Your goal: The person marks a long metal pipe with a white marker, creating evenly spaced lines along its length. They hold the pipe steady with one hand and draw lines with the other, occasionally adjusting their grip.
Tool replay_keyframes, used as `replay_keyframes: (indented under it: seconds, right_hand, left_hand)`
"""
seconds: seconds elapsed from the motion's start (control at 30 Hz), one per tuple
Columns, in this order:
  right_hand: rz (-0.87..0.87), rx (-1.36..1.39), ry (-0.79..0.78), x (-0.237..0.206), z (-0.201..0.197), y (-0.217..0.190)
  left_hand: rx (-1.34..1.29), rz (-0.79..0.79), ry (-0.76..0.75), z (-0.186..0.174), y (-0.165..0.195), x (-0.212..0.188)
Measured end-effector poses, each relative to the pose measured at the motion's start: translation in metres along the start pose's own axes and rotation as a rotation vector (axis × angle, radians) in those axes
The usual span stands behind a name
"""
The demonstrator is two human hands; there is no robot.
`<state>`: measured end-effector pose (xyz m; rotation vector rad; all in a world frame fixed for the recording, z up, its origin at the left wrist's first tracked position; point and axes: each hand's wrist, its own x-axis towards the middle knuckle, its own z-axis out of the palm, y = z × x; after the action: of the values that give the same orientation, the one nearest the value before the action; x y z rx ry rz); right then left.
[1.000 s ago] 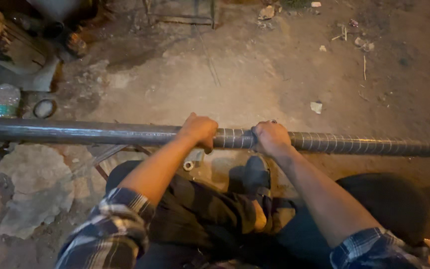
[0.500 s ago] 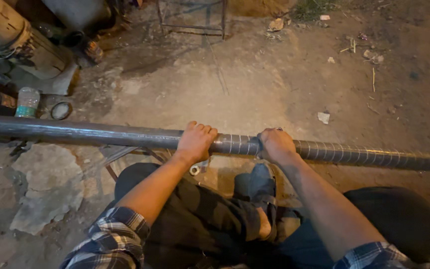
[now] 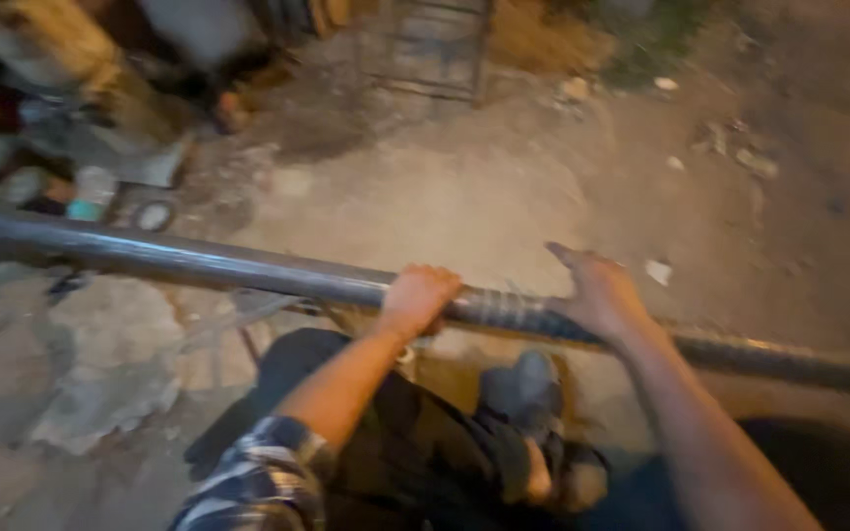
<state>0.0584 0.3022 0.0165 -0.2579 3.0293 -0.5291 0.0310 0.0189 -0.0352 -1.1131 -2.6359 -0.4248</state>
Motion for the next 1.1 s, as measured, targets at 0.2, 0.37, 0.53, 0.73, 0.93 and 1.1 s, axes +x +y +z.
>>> replay_keyframes:
  seconds: [0.2, 0.37, 0.53, 0.73, 0.93, 1.1]
  right_hand:
    - [-0.134, 0.111, 0.17, 0.003, -0.023, 0.007]
    - [-0.022, 0.182, 0.123, -0.005, -0.041, -0.003]
    - [-0.095, 0.201, 0.118, -0.009, -0.056, -0.02]
    - [0.0, 0.273, 0.08, -0.015, -0.08, -0.033]
    - [-0.012, 0.58, 0.026, -0.01, -0.07, -0.025]
    - [-0.549, 0.815, 0.062, 0.016, -0.04, 0.021]
  left_hand:
    - [-0.033, -0.116, -0.083, -0.013, 0.011, -0.002]
    - [0.024, -0.109, -0.039, -0.016, 0.015, -0.005]
    - [0.017, -0.079, -0.005, -0.004, 0.008, -0.007]
    - [-0.001, -0.104, -0.091, 0.012, 0.0, -0.004]
    - [0.017, -0.13, -0.198, 0.019, -0.006, -0.002]
    - [0.058, -0.204, -0.36, 0.023, -0.007, -0.001]
